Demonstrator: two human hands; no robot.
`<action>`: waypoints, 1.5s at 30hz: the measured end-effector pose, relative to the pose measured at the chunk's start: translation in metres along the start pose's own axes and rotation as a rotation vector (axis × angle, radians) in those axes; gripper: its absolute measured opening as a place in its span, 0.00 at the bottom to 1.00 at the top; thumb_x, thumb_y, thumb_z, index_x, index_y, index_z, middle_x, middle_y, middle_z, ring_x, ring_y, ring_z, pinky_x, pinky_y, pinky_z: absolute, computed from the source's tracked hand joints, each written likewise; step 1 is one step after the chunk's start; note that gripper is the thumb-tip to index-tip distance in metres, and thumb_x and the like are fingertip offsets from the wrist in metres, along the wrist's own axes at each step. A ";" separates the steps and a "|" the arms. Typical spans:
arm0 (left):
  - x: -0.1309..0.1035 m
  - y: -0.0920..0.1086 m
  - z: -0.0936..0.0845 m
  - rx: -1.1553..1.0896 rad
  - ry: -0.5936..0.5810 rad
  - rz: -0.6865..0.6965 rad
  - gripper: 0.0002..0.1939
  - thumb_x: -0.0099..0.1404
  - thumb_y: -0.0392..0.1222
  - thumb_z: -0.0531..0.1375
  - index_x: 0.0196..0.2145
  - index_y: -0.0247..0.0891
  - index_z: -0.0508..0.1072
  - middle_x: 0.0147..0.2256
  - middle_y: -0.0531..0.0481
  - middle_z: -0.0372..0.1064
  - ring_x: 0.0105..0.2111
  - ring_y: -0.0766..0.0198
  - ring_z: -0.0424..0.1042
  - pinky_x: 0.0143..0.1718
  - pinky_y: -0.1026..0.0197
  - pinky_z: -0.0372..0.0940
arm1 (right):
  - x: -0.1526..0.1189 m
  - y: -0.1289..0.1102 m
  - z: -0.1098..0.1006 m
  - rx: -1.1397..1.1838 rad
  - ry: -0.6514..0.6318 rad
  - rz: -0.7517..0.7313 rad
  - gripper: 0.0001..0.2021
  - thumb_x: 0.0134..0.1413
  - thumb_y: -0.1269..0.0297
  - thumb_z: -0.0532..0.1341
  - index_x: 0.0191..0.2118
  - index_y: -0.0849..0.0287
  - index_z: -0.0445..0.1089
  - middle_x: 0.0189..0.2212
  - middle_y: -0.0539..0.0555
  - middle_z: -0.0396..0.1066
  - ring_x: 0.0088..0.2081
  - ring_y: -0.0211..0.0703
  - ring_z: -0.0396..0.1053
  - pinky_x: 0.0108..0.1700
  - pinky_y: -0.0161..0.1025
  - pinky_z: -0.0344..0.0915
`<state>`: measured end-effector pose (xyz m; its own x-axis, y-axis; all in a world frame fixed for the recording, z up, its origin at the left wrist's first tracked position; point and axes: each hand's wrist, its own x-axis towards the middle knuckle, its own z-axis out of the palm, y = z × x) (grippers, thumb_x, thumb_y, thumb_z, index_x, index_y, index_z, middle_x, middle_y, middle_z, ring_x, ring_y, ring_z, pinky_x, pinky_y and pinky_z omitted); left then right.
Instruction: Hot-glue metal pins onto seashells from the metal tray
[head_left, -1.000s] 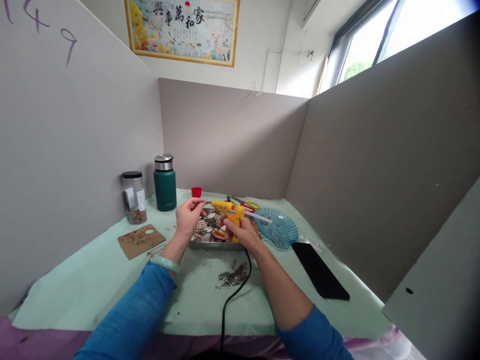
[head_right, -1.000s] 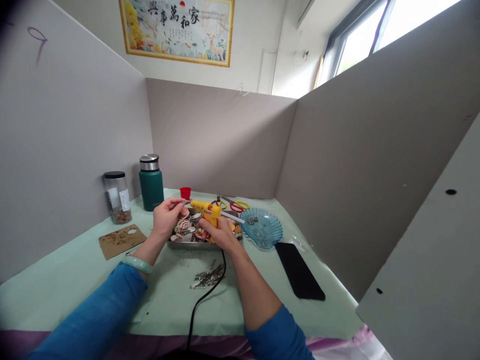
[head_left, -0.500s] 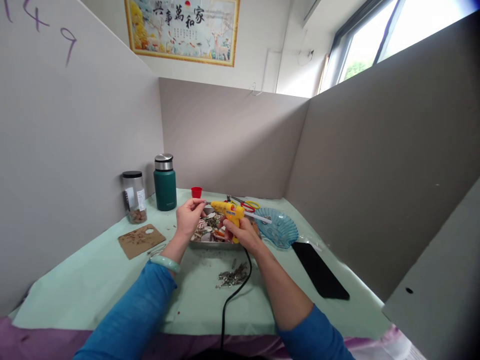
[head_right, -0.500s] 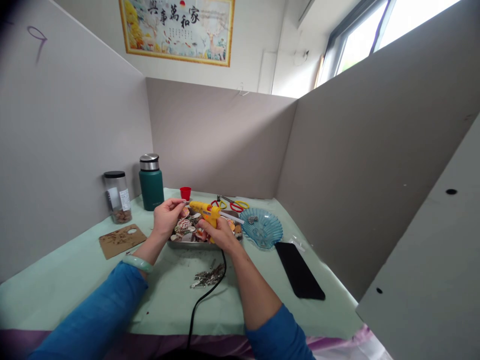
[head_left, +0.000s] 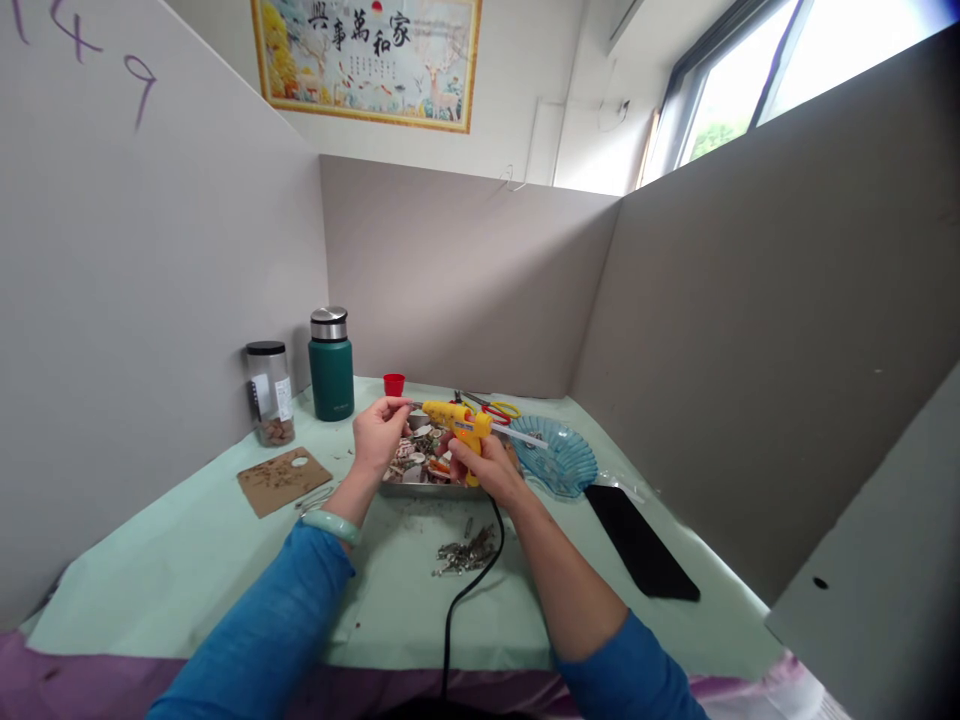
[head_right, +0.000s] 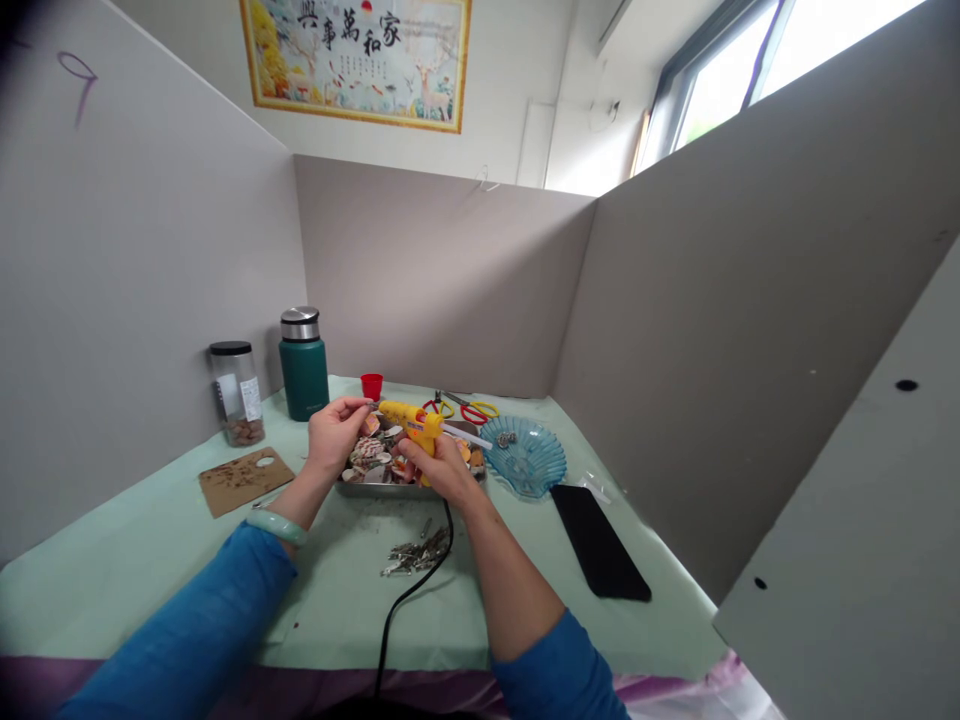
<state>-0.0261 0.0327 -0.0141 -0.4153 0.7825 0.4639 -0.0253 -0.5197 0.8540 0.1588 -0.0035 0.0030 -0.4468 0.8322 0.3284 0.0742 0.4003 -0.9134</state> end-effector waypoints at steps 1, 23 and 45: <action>0.000 0.000 0.000 0.002 0.003 -0.002 0.12 0.52 0.45 0.63 0.33 0.35 0.76 0.18 0.54 0.68 0.18 0.68 0.66 0.23 0.66 0.60 | 0.000 -0.001 0.000 0.005 0.000 0.000 0.20 0.53 0.48 0.60 0.40 0.61 0.71 0.22 0.52 0.70 0.20 0.35 0.63 0.20 0.32 0.61; -0.002 0.003 0.001 -0.026 -0.007 -0.020 0.12 0.51 0.45 0.64 0.32 0.35 0.76 0.18 0.54 0.68 0.17 0.68 0.65 0.23 0.66 0.60 | 0.001 0.002 -0.001 -0.040 0.036 0.024 0.20 0.53 0.47 0.61 0.39 0.61 0.72 0.20 0.51 0.69 0.19 0.35 0.63 0.21 0.32 0.61; -0.001 -0.001 0.001 -0.010 0.000 0.017 0.12 0.53 0.46 0.64 0.32 0.35 0.76 0.16 0.54 0.67 0.17 0.68 0.65 0.24 0.66 0.60 | 0.001 0.000 -0.002 -0.049 0.030 0.031 0.19 0.53 0.47 0.60 0.37 0.61 0.71 0.20 0.50 0.68 0.19 0.34 0.61 0.20 0.31 0.59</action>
<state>-0.0254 0.0332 -0.0154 -0.4155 0.7736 0.4785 -0.0271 -0.5364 0.8435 0.1602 -0.0023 0.0033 -0.4168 0.8553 0.3076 0.1312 0.3915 -0.9108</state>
